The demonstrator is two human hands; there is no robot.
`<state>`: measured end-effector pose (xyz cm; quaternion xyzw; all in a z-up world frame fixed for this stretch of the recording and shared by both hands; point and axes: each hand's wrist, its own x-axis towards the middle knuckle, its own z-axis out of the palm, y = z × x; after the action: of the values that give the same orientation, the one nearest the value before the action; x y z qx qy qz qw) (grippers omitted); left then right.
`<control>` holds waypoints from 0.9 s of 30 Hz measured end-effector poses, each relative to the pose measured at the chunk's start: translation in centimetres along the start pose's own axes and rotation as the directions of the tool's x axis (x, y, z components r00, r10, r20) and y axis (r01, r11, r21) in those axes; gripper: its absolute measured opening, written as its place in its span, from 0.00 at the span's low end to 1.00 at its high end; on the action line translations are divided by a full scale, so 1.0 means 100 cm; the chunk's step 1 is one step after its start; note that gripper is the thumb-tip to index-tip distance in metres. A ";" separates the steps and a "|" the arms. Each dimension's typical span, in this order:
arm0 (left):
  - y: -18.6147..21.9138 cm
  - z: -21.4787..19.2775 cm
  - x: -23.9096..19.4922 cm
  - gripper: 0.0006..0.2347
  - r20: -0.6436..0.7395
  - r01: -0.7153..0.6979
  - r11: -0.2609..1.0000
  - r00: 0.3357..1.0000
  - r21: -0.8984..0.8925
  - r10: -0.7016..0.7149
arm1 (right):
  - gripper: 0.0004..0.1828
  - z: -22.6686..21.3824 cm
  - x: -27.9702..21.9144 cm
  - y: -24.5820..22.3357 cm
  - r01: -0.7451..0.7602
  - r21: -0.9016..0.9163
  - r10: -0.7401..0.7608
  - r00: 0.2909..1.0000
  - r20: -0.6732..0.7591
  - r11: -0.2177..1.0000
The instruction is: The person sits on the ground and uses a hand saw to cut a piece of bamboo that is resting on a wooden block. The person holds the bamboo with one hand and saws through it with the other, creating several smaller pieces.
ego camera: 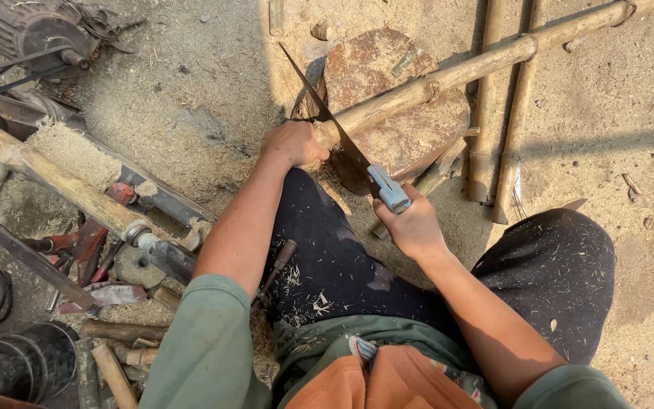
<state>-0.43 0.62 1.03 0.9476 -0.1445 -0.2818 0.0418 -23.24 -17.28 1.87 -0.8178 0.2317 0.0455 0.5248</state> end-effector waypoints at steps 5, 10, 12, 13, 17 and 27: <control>-0.001 -0.003 0.001 0.25 -0.009 0.007 0.999 1.000 -0.045 -0.008 | 0.21 -0.021 -0.059 0.003 0.054 -0.111 -0.059 0.998 -0.035 0.992; -0.010 0.008 0.003 0.26 0.028 -0.052 0.995 0.998 -0.081 0.054 | 0.20 -0.084 -0.178 0.015 -0.418 -0.027 0.415 0.907 -0.066 0.908; -0.011 0.007 0.007 0.25 -0.009 -0.098 0.994 0.995 -0.053 0.098 | 0.19 -0.072 -0.157 0.018 -0.346 -0.092 0.338 0.937 -0.087 0.934; -0.013 0.012 0.005 0.25 -0.016 -0.112 0.993 0.994 -0.039 0.112 | 0.19 -0.062 -0.142 0.020 -0.316 -0.128 0.307 0.948 -0.086 0.940; -0.016 0.020 0.016 0.24 -0.006 -0.078 0.996 0.997 -0.033 0.078 | 0.21 -0.001 -0.023 -0.008 -0.078 -0.146 0.077 0.997 -0.010 0.986; -0.033 0.029 0.027 0.23 0.094 -0.069 0.968 0.991 -0.242 0.094 | 0.25 -0.076 -0.170 0.006 -0.354 -0.107 0.351 0.935 -0.045 0.929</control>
<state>0.96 3.03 -3.38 0.9129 -0.1505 -0.3444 0.1591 -39.87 -18.58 10.12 -0.7919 0.3785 0.1419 0.4578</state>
